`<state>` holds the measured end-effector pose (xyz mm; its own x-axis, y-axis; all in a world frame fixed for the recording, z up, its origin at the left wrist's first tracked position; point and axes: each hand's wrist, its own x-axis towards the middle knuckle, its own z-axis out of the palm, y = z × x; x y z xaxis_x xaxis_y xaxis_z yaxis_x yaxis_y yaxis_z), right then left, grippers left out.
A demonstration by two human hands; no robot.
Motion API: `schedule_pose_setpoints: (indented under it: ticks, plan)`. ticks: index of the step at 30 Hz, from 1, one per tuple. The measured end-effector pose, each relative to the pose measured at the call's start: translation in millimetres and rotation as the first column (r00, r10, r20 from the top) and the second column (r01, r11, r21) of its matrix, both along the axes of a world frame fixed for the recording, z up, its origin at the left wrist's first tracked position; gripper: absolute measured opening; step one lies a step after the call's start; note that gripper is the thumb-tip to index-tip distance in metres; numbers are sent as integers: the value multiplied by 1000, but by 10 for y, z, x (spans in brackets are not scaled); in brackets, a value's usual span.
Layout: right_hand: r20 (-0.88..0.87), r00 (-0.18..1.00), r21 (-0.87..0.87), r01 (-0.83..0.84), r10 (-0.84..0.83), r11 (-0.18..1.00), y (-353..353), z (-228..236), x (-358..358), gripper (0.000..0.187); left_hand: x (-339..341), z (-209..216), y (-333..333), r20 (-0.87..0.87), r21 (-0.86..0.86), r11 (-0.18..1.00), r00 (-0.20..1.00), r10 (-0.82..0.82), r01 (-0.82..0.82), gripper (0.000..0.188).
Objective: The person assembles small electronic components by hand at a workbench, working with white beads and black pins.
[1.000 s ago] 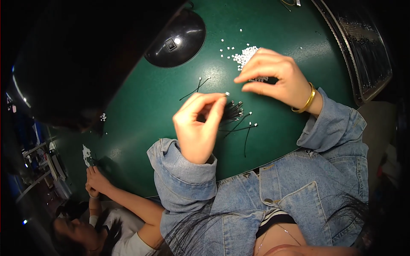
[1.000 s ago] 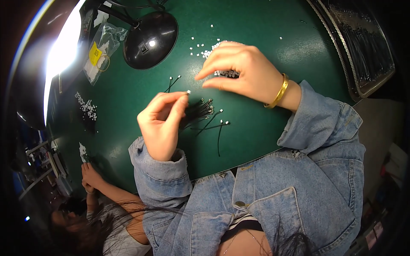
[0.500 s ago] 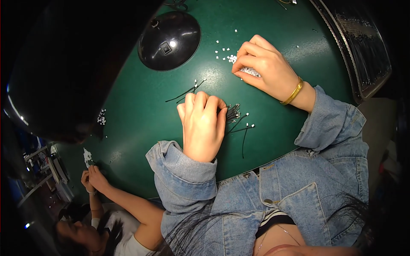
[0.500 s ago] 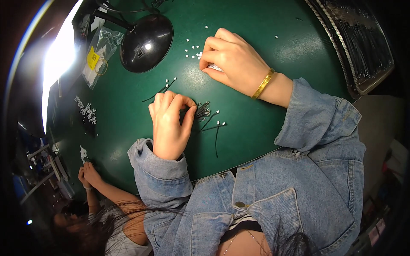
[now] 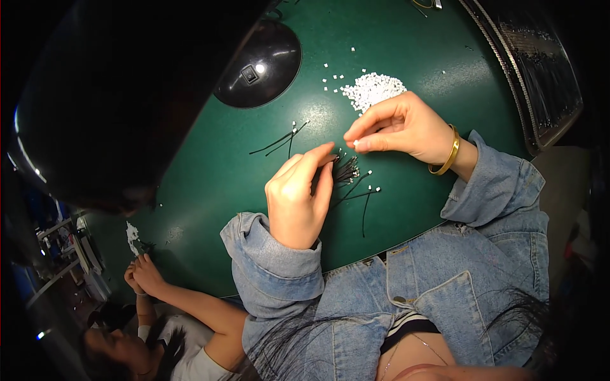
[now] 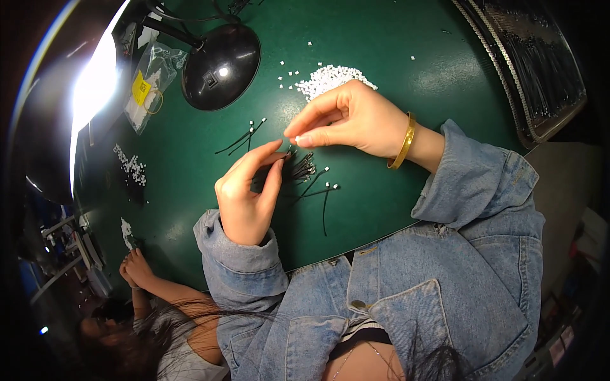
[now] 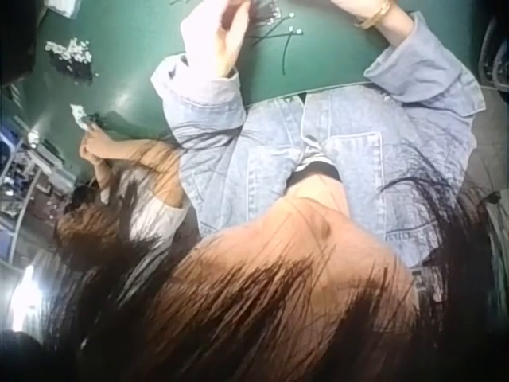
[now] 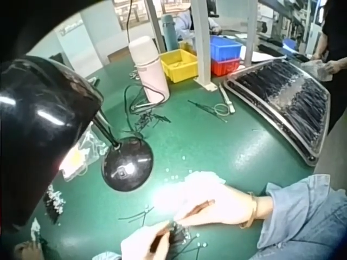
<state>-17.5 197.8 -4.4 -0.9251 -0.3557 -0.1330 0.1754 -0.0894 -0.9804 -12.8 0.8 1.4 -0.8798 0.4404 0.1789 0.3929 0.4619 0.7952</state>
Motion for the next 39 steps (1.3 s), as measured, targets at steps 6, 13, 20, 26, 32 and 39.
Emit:
schedule_pose_setpoints:
  ticks: [6,13,20,26,32,39]
  plan:
    - [176,982,-114,-46,66,992,-20,34,41,14,-5,63,-31,-134,-125,992,990,-37,20,15]
    - [239,969,-144,-31,65,989,-42,49,65,12,67,198,1,438,228,971,898,-42,-66,11]
    - [138,990,-147,17,4,989,-72,132,122,12,63,210,6,722,492,837,649,-239,-240,12]
    - [109,993,-142,-17,33,990,-56,123,121,12,56,137,0,712,515,826,650,-264,-228,9]
    - [79,996,-131,-42,53,990,-45,100,130,10,61,148,26,701,509,835,663,-261,-209,7]
    - [111,990,-139,-66,82,988,-55,117,146,10,86,150,57,692,485,840,694,-199,-244,6]
